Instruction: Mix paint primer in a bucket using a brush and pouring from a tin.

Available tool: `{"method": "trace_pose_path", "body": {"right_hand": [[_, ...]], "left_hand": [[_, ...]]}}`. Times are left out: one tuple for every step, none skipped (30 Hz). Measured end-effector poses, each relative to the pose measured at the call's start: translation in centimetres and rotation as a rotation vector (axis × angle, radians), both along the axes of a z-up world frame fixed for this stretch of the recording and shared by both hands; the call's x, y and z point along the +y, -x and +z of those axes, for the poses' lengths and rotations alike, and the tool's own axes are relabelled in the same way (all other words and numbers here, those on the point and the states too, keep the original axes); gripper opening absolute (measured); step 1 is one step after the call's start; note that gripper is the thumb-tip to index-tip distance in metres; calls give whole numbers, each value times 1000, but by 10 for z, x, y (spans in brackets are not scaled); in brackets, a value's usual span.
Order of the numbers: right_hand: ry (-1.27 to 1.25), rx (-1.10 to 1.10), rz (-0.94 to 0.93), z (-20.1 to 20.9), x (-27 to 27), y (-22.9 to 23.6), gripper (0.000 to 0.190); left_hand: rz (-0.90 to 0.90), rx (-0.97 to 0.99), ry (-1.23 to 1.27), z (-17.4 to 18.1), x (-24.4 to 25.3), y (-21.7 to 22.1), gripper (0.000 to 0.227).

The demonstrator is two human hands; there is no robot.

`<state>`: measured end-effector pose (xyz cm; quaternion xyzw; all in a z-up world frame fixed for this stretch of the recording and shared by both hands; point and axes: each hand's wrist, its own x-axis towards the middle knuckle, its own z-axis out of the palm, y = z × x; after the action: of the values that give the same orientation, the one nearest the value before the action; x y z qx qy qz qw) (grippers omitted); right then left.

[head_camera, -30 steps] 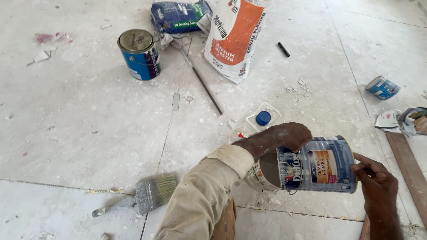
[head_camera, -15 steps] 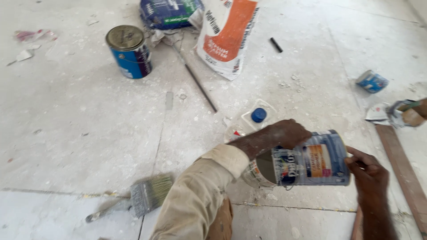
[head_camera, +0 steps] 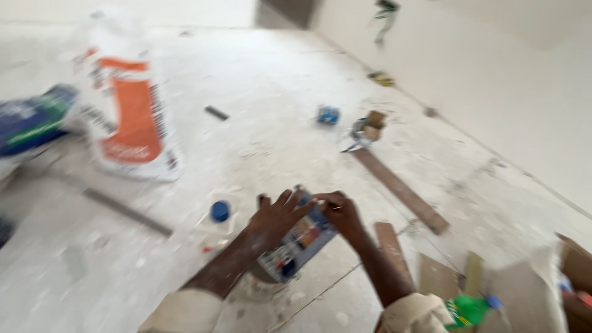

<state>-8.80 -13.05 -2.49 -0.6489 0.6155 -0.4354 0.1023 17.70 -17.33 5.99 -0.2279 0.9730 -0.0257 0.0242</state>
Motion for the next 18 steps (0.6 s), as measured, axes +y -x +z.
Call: {"method": "trace_pose_path", "body": {"right_hand": [[17, 3, -32, 11, 6, -4, 28], [-45, -43, -33, 18, 8, -12, 26], [-106, -91, -33, 25, 10, -21, 24], [-99, -94, -42, 24, 10, -20, 24], [-95, -138, -23, 22, 9, -19, 25], [-96, -182, 4, 19, 8, -19, 26], [-92, -186, 3, 23, 10, -23, 26], [-137, -141, -52, 26, 11, -28, 27], [-181, -95, -106, 30, 12, -34, 31], [-187, -99, -93, 24, 12, -29, 31], [-165, -99, -62, 18, 12, -24, 41], [-149, -106, -13, 10, 9, -26, 52], [-160, -116, 16, 18, 15, -33, 52], [-212, 28, -59, 26, 20, -41, 68], [-258, 174, -132, 34, 24, -48, 84], [-261, 168, -108, 39, 28, -59, 84], [-283, 285, -137, 44, 32, -70, 99], [-302, 405, -175, 51, 38, -78, 114]], "left_hand": [[-32, 3, 17, -11, -6, 10, 107], [-72, 44, 78, -24, -12, 15, 111], [-112, 85, 137, -38, -20, 20, 116], [-123, 82, 144, -35, -20, 23, 116], [-100, 26, 106, -32, -20, 25, 118], [-67, -31, 64, -31, -20, 25, 121], [-69, -35, 67, -24, -17, 26, 121], [-45, -44, 1, -17, -14, 25, 124], [-20, -54, -66, -10, -11, 23, 127], [-7, -59, -70, -11, -12, 25, 127], [-15, -38, -86, -12, -13, 26, 121], [-5, -23, -106, -15, -14, 21, 115], [25, -35, -116, -19, -16, 23, 115], [29, -19, -104, -25, -19, 24, 116], [33, -3, -93, -30, -22, 25, 118], [56, -11, -97, -27, -22, 21, 118], [75, -2, -125, -24, -22, 18, 111], [85, 13, -151, -21, -23, 18, 105]]}}
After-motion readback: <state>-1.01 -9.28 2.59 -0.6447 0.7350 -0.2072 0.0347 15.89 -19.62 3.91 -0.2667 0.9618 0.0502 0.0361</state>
